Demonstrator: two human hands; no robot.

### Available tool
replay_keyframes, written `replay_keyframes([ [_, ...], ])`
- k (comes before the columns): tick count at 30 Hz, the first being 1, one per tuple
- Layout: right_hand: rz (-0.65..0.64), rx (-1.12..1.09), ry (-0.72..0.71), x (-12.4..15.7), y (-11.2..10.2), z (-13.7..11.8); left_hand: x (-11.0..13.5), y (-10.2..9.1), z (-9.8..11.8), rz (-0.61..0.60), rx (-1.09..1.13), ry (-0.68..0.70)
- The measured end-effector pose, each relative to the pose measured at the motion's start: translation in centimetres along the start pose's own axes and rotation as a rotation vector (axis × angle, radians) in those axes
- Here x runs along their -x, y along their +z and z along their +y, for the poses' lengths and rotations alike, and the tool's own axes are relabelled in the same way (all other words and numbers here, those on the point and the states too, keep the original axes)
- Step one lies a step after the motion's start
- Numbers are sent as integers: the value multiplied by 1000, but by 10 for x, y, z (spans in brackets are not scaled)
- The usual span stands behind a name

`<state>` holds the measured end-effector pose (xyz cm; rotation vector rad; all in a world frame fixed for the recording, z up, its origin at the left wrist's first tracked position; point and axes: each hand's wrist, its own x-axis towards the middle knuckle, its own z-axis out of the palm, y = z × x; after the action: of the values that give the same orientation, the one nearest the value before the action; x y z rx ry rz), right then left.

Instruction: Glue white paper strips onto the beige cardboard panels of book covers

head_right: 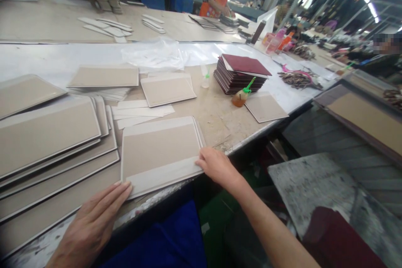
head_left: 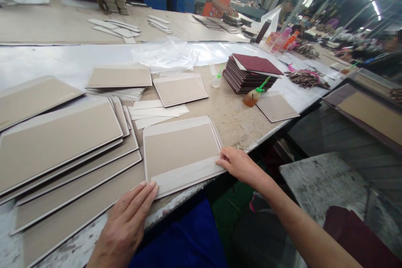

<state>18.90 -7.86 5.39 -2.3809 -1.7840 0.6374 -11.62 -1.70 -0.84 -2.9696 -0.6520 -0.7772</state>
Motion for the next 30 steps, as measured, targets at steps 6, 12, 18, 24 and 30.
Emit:
replay_keyframes([
  [6, -3, -5, -10, 0, 1, 1, 0, -3, 1, 5, 2, -4],
  [12, 1, -10, -24, 0, 3, 3, 2, -3, 2, 10, 28, -34],
  [18, -3, 7, -29, -1, 5, 6, 5, -1, 2, -26, 22, -33],
  [24, -5, 9, -31, -3, 5, 7, 6, 0, 2, -34, 35, -40],
  [30, -12, -3, -34, -2, 4, 6, 5, 0, 2, -24, 47, -33],
])
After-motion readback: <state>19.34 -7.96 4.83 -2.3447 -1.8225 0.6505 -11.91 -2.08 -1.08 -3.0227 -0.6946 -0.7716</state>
